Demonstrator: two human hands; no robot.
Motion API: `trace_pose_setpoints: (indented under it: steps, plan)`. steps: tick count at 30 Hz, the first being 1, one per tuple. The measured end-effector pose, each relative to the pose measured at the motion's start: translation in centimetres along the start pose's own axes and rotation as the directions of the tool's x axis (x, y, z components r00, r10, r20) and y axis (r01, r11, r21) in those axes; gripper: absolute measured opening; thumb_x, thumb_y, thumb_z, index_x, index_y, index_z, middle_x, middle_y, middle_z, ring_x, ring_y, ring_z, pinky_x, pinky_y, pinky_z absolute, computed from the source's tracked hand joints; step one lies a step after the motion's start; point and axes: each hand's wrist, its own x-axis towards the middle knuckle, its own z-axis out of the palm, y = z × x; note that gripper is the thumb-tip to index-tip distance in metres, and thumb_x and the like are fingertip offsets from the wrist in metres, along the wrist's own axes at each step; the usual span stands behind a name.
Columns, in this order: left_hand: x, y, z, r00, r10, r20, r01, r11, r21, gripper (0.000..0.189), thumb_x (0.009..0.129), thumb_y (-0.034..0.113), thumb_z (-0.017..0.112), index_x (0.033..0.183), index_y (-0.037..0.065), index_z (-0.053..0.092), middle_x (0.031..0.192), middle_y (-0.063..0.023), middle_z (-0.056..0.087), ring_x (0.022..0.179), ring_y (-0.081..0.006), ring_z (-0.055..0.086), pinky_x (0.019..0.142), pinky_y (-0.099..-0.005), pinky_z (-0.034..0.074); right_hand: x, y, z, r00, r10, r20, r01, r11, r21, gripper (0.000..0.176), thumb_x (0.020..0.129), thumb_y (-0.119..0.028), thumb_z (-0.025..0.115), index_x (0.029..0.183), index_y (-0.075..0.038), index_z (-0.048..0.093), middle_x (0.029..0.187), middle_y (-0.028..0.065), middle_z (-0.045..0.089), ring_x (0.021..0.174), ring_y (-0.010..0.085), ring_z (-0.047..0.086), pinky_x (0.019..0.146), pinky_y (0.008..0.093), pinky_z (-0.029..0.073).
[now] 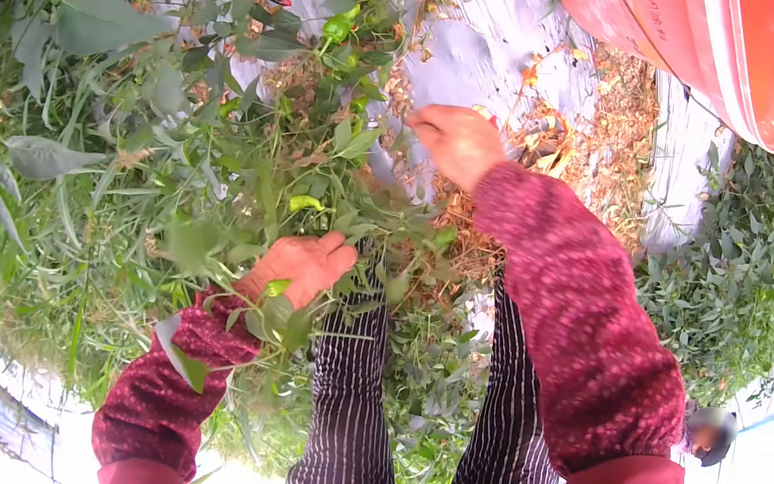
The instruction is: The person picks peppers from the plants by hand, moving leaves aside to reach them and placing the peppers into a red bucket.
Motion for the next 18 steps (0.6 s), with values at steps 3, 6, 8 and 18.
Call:
trace_pose_setpoints:
  steps: [3, 6, 8, 18]
  plan:
    - [-0.5, -0.2, 0.6, 0.998, -0.043, 0.04, 0.043, 0.999, 0.005, 0.026, 0.072, 0.005, 0.052, 0.097, 0.004, 0.048, 0.086, -0.0138, 0.048, 0.076, -0.0318, 0.058, 0.066, -0.0395, 0.049, 4.1, -1.3, 2.8, 0.992, -0.111, 0.058, 0.113, 0.993, -0.03, 0.031, 0.084, -0.014, 0.05, 0.114, -0.011, 0.057, 0.101, 0.0143, 0.063, 0.094, 0.0324, 0.058, 0.083, 0.0403, 0.047]
    - [-1.2, -1.0, 1.5, 0.999, 0.003, -0.044, -0.001, 0.999, 0.053, 0.03, 0.072, 0.005, 0.054, 0.102, 0.005, 0.049, 0.086, -0.0111, 0.049, 0.071, -0.0277, 0.059, 0.062, -0.0382, 0.05, 7.3, -2.4, 4.3, 0.902, 0.146, 0.406, -0.059, 0.974, -0.22, 0.033, 0.083, -0.013, 0.052, 0.115, -0.008, 0.056, 0.107, 0.015, 0.06, 0.099, 0.0314, 0.057, 0.084, 0.0411, 0.047]
    - [-1.4, -1.4, 2.1, 0.999, -0.005, -0.036, 0.007, 0.999, 0.049, 0.031, 0.072, 0.006, 0.054, 0.102, 0.005, 0.049, 0.086, -0.0109, 0.049, 0.07, -0.0275, 0.058, 0.061, -0.038, 0.05, 7.8, -1.5, 6.1, 0.91, 0.082, 0.407, 0.027, 0.967, -0.255, 0.035, 0.082, -0.012, 0.054, 0.117, -0.007, 0.055, 0.107, 0.0151, 0.06, 0.099, 0.0312, 0.057, 0.084, 0.041, 0.047]
    - [-1.2, -1.3, 2.9, 0.983, -0.013, -0.184, 0.012, 1.0, -0.004, 0.028, 0.075, 0.008, 0.059, 0.102, 0.005, 0.048, 0.086, -0.0118, 0.051, 0.068, -0.0302, 0.058, 0.059, -0.0394, 0.049, 6.4, -1.2, 3.2, 0.853, 0.167, 0.494, -0.072, 0.976, -0.206, 0.03, 0.078, -0.03, 0.063, 0.095, -0.005, 0.061, 0.091, 0.0127, 0.063, 0.09, 0.0298, 0.059, 0.078, 0.0402, 0.046]
